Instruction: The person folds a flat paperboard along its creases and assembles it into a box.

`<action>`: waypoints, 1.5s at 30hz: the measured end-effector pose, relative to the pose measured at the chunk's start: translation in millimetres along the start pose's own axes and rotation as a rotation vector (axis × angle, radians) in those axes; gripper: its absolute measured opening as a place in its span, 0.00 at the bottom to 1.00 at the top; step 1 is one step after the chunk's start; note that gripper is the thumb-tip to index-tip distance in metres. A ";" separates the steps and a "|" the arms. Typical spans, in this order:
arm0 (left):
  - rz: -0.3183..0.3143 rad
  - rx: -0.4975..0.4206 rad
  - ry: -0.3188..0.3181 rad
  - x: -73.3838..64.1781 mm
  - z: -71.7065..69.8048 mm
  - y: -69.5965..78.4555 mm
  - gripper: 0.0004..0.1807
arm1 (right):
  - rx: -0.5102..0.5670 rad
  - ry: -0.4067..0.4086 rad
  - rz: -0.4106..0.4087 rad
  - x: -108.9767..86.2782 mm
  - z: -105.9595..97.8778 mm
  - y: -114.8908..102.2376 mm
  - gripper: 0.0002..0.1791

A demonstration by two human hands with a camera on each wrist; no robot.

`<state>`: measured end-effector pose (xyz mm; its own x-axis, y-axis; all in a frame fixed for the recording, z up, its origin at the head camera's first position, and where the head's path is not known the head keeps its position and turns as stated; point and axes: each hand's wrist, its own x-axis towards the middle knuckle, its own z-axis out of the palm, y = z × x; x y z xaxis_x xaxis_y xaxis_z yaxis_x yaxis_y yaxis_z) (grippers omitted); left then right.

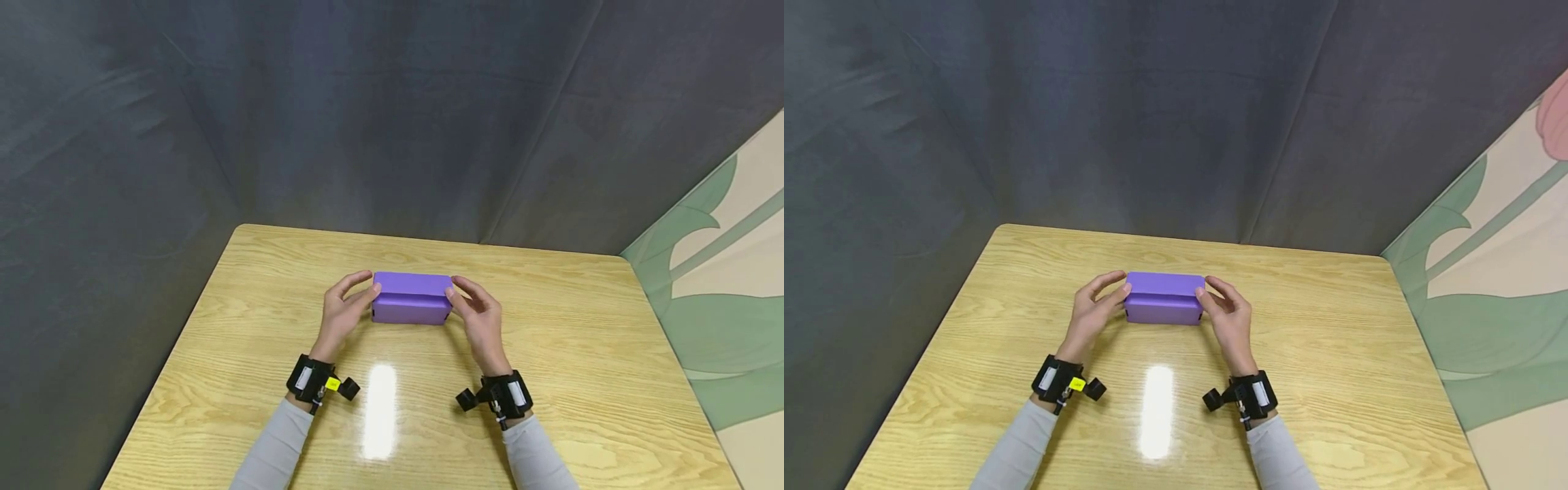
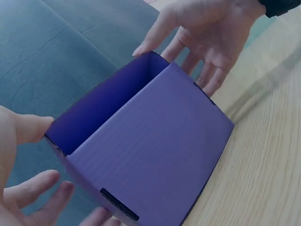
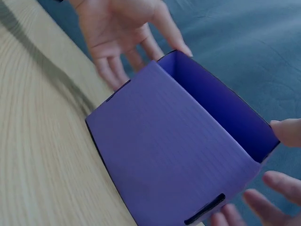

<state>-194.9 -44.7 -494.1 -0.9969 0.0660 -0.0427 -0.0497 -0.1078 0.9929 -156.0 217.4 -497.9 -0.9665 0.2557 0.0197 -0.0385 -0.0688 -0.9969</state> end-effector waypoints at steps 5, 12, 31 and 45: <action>-0.111 -0.007 -0.075 1.8 -3.7 -2.9 0.29 | -0.012 -0.082 0.126 3.3 -7.0 -1.9 0.30; -0.169 -0.003 -0.129 6.0 -7.7 -5.9 0.31 | -0.002 -0.110 0.163 5.7 -10.7 0.7 0.32; -0.127 -0.004 -0.142 7.1 -9.1 -9.0 0.29 | -0.033 -0.094 0.166 7.9 -9.2 4.1 0.29; -0.245 0.047 -0.326 9.6 -25.1 -3.6 0.34 | -0.060 -0.381 0.282 10.5 -28.7 1.1 0.38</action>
<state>-205.8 -68.5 -500.8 -0.8839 0.3962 -0.2486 -0.2730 -0.0053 0.9620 -159.0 247.7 -501.1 -0.9617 -0.1376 -0.2370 0.2427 -0.0262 -0.9697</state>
